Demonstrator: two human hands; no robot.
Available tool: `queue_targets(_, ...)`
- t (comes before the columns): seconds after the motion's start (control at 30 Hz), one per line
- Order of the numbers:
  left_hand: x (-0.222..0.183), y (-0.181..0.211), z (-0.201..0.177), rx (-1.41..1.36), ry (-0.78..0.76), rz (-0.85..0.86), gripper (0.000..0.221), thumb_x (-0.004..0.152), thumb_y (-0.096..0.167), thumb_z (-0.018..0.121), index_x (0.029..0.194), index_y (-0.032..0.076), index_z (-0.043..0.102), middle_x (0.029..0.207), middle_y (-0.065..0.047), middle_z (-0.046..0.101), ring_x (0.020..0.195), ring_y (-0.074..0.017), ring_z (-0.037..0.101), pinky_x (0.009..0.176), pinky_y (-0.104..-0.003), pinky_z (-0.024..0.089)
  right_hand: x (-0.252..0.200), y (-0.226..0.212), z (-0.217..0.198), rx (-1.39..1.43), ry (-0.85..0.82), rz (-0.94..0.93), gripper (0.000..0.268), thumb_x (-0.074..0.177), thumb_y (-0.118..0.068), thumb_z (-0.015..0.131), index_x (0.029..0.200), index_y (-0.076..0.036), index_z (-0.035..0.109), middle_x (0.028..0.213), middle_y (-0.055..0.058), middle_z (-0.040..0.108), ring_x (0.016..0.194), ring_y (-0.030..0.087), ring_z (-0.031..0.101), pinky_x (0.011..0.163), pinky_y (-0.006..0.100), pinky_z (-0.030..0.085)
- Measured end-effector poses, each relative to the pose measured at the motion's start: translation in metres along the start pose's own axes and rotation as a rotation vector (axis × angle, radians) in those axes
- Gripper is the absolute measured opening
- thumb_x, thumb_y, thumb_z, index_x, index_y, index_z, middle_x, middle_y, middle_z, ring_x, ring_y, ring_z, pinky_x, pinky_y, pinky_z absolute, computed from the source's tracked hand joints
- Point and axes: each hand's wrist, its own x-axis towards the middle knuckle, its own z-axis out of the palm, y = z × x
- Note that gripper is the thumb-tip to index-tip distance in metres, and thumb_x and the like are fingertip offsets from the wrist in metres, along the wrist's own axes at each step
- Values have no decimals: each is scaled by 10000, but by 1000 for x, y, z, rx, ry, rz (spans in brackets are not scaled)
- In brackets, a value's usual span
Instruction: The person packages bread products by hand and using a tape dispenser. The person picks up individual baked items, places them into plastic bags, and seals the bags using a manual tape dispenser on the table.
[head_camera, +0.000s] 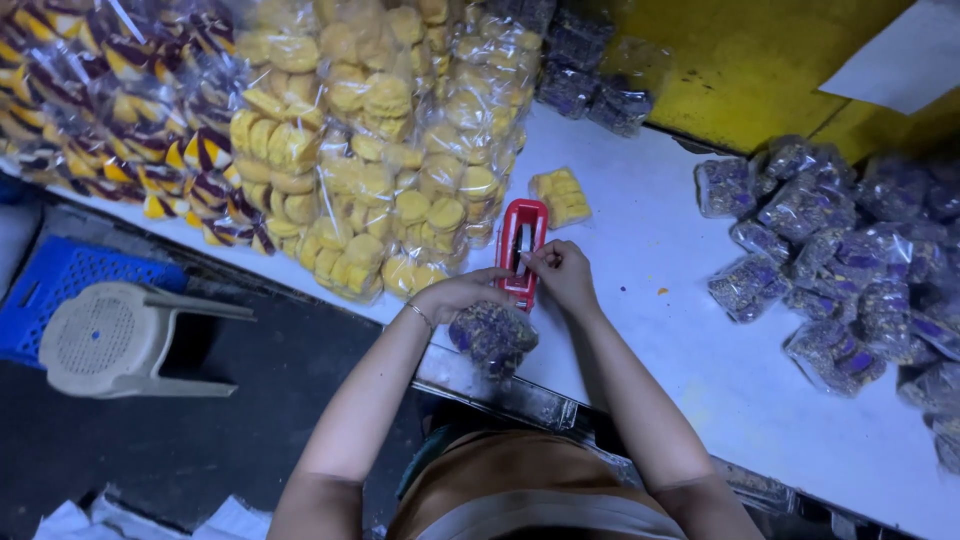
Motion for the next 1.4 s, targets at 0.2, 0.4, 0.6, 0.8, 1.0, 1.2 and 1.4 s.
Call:
queue_targets(0.2,17,16,-13,72,-126,-115,994,728,197,911,1543,-29,388,1178,-242,664,1048,-314,708,835,-457,629,7,7,6,20,63,67,332,873,-381,847,911,-68,741,865,118,589,810,256,638,763,382,536)
queue_targets(0.4,8,34,-12,-14,-208,-145,795,727,111,897,1436,-1,555,1030,-208,712,973,-313,737,806,-461,638,5,21,16,79,78,196,359,934,-425,785,917,-68,766,811,127,639,742,244,649,681,358,534)
queue_targets(0.6,11,33,-15,-37,-262,-146,786,728,70,882,1433,-16,544,970,-192,714,947,-311,750,817,-450,643,-37,-7,-3,31,67,355,251,937,-329,695,932,-92,775,767,136,706,712,236,707,647,350,558)
queue_targets(0.8,13,34,-5,-15,-275,-123,825,691,103,924,1424,0,561,934,-213,728,861,-311,762,739,-429,649,-50,-5,24,269,142,330,108,834,-147,750,882,-67,804,704,52,679,625,130,562,529,245,432)
queue_targets(1.0,-58,60,11,144,-242,7,785,764,168,853,1460,24,519,910,-129,654,879,-236,727,741,-326,621,-72,0,19,279,173,238,80,778,-94,732,820,-38,770,669,53,539,665,145,498,582,261,409)
queue_targets(1.2,-112,36,-10,387,-281,41,701,862,75,787,1507,126,518,951,-160,756,890,-265,742,813,-343,584,-119,-4,33,-375,107,221,177,830,-234,703,789,-65,735,791,192,625,789,435,664,711,486,527)
queue_targets(1.4,-166,57,-14,401,-71,72,773,814,251,814,1521,190,510,917,-21,689,850,-116,622,794,-257,469,-217,-7,-21,-67,-232,225,474,903,-377,801,636,-181,463,612,-46,457,623,104,455,640,290,361)
